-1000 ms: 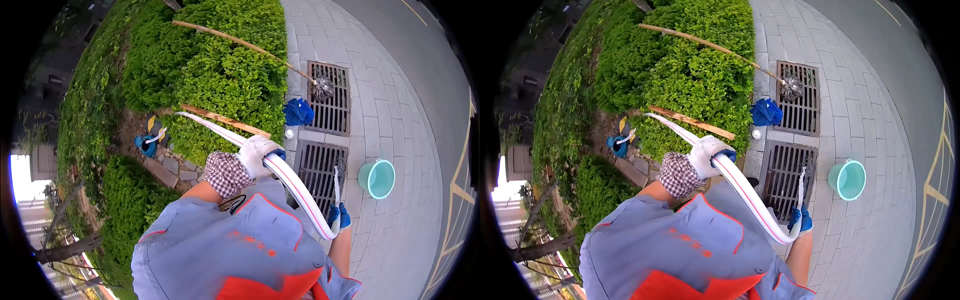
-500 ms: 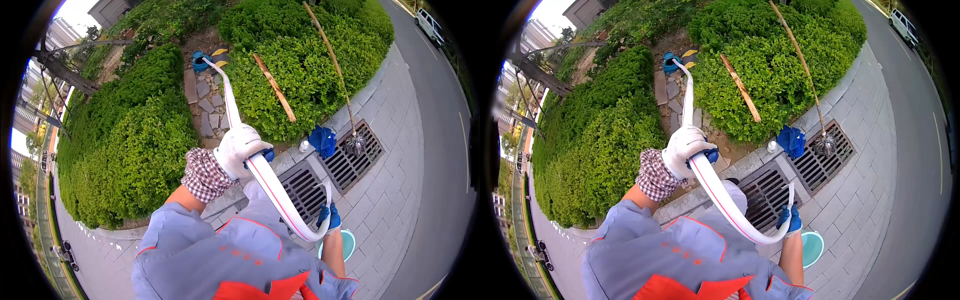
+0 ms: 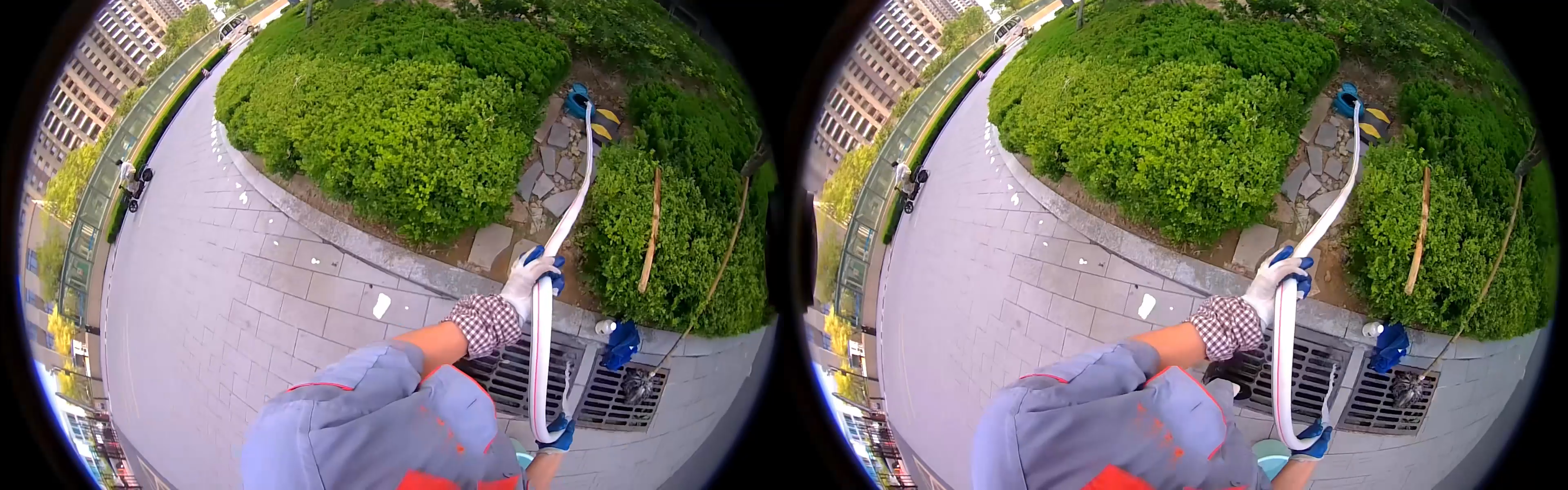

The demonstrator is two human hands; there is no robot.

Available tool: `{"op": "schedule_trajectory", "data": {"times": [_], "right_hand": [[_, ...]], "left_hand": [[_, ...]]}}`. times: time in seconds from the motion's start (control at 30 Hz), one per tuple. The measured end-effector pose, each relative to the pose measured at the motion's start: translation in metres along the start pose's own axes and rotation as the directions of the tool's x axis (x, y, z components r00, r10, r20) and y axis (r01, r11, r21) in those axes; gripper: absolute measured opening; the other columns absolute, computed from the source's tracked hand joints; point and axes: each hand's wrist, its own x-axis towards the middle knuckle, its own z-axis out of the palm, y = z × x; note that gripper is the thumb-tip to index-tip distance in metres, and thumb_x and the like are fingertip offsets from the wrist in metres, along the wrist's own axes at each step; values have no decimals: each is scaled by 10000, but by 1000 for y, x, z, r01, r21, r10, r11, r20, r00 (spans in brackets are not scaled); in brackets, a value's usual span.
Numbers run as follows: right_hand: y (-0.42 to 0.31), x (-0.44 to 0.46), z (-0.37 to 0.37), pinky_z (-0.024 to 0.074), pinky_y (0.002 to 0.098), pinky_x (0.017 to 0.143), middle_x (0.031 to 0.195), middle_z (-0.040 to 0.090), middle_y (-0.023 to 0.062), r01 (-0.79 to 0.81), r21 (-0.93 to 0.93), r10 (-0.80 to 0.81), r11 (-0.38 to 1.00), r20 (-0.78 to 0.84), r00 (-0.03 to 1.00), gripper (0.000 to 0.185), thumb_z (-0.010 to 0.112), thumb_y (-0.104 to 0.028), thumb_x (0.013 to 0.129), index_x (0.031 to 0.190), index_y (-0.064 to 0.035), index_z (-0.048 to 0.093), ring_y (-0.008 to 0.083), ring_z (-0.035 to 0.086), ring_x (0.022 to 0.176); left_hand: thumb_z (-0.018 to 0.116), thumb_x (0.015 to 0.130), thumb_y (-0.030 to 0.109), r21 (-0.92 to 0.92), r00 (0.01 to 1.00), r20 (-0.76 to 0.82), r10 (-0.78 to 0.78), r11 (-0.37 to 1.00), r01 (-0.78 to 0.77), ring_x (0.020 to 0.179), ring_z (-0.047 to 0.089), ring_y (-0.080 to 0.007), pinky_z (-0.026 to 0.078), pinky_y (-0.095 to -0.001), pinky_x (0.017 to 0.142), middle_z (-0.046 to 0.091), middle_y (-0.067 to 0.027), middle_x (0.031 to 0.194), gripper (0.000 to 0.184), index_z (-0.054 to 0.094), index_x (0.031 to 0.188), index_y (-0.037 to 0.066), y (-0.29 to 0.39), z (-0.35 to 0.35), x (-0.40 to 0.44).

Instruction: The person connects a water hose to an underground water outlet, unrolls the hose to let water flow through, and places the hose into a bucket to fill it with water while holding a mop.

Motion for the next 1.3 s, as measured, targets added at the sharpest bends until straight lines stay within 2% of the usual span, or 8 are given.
{"op": "schedule_trajectory", "data": {"times": [0.13,0.2,0.27,0.37,0.5,0.67,0.77,1.3], "right_hand": [[30,-10,-8,452,261,543,794,583,-12,-215,83,210,973,69,975,353,443,-451,864,1004,-143,544,135,545,605],[37,4,-28,415,298,492,731,576,-34,-166,-180,177,969,45,983,403,373,-588,833,939,-248,559,175,530,570],[69,-3,-21,396,288,477,683,550,-38,-27,-209,36,978,39,999,334,383,-479,877,936,-202,560,143,512,561],[152,-57,69,407,270,503,646,514,-44,4,79,2,997,-73,997,347,386,-418,906,952,-119,556,109,495,568],[197,-54,61,472,248,506,597,511,-13,123,-98,-122,988,13,992,425,491,-422,880,1031,-27,540,117,496,519],[267,-93,99,426,225,426,561,476,-19,295,-66,-303,953,-193,933,355,420,-425,910,880,-85,518,104,460,462],[303,-86,92,406,223,416,638,500,-18,436,-64,-440,898,-136,888,289,368,-397,932,926,-137,496,100,443,466],[530,-146,112,376,212,447,602,441,-27,605,24,-592,796,-179,786,362,476,-418,897,947,-61,497,91,413,491]], "left_hand": [[571,825,128,-183,981,-158,-112,980,82,469,513,-212,432,-299,427,564,-107,710,97,534,910,101,-6,-56,38],[569,835,166,-327,880,316,-355,830,452,475,525,-208,451,-310,443,567,-101,690,103,535,776,89,0,-74,48],[580,835,210,-371,777,376,-505,686,626,513,558,-210,491,-334,485,582,-88,670,176,528,715,92,42,-46,21],[567,845,240,-407,827,-121,-549,787,463,639,624,-226,554,-391,603,625,-67,667,155,575,838,86,49,-75,23],[545,838,444,-600,593,549,-589,216,770,620,614,-201,529,-309,553,640,-94,732,488,529,1117,44,125,-134,-28],[629,809,375,-9,853,-81,-516,856,517,558,519,-147,503,-308,612,510,-28,615,415,530,1029,38,191,-116,-88],[650,813,275,365,839,-280,-466,757,542,539,491,-142,496,-325,588,488,-10,629,257,526,912,73,195,-141,-116],[636,829,231,424,772,-330,-543,645,636,467,433,-59,470,-282,522,473,59,589,161,540,905,126,310,-229,-189]]}}
